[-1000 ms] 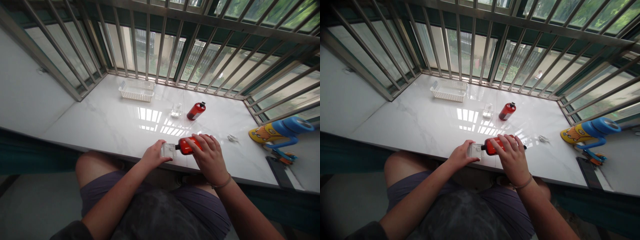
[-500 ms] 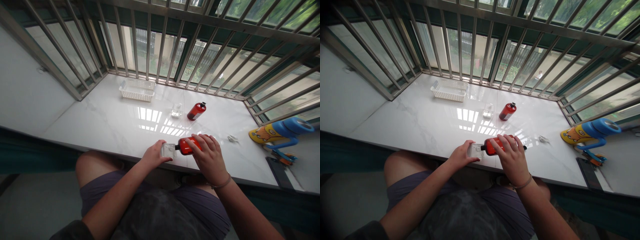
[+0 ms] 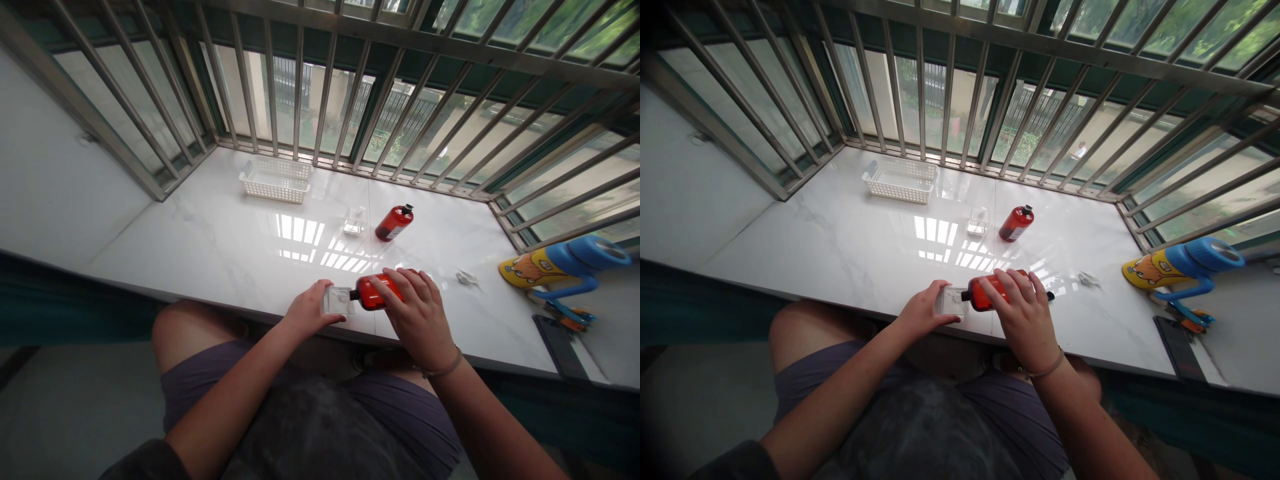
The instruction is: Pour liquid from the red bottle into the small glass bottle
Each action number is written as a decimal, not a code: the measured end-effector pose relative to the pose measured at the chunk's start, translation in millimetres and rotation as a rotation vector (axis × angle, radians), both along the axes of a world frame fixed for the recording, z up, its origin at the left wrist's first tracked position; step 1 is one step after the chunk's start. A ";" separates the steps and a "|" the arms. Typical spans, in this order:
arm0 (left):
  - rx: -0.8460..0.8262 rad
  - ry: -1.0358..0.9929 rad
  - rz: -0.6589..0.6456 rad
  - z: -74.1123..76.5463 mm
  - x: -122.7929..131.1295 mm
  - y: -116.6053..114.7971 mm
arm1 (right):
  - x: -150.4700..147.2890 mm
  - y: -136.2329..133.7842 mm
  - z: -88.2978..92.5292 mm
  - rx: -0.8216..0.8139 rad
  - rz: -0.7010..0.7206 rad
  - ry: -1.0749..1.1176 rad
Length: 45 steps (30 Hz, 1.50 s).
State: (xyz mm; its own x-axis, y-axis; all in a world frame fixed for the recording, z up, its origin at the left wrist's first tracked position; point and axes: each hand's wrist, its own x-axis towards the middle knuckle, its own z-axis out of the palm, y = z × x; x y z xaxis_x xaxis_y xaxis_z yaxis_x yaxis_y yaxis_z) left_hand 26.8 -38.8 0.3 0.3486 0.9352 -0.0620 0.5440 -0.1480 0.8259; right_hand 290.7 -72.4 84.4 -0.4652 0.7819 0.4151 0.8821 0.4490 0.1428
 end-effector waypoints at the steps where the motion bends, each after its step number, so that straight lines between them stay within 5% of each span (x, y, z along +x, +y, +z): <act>1: -0.001 0.000 0.000 0.1 0.1 0.0 | -0.3 0.1 -0.1 0.002 0.002 -0.001; 45: -0.006 0.015 0.006 1.1 1.6 -0.9 | -3.8 2.8 3.1 0.001 0.023 -0.035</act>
